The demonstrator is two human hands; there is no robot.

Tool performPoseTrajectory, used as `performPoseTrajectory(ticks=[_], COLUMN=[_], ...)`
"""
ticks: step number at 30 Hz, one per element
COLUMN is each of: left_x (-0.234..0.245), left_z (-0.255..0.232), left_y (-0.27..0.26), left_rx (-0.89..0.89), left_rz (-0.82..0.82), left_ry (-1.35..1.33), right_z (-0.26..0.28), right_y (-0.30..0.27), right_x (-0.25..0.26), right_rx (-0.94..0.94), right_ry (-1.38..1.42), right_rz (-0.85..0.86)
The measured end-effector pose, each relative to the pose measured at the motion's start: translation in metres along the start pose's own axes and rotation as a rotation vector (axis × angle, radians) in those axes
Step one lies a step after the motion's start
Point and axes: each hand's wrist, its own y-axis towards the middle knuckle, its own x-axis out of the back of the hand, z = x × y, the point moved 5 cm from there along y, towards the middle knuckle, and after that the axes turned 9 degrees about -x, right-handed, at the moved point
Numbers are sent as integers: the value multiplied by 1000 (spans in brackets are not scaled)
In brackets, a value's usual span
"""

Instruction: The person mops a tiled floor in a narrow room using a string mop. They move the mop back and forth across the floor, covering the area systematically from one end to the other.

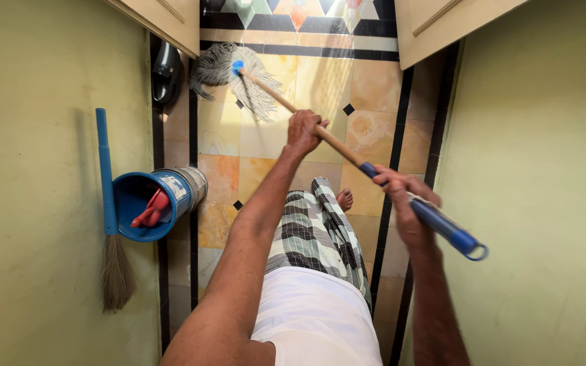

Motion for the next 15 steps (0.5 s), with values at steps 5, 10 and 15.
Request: performPoseTrajectory(ticks=[5,10,15], left_x=[-34,-48,-60], left_z=[-108,-205,-242], left_y=[49,65,50], left_rx=[-7,-213,-356], left_rz=[123,34,129], left_ry=[-130,-271,-520], right_z=[55,98,108], right_y=[-15,-40,-63], right_x=[65,87,57], right_rx=[17,69,29], right_ry=[-151,-246,-353], right_rz=[-153,-265,-399])
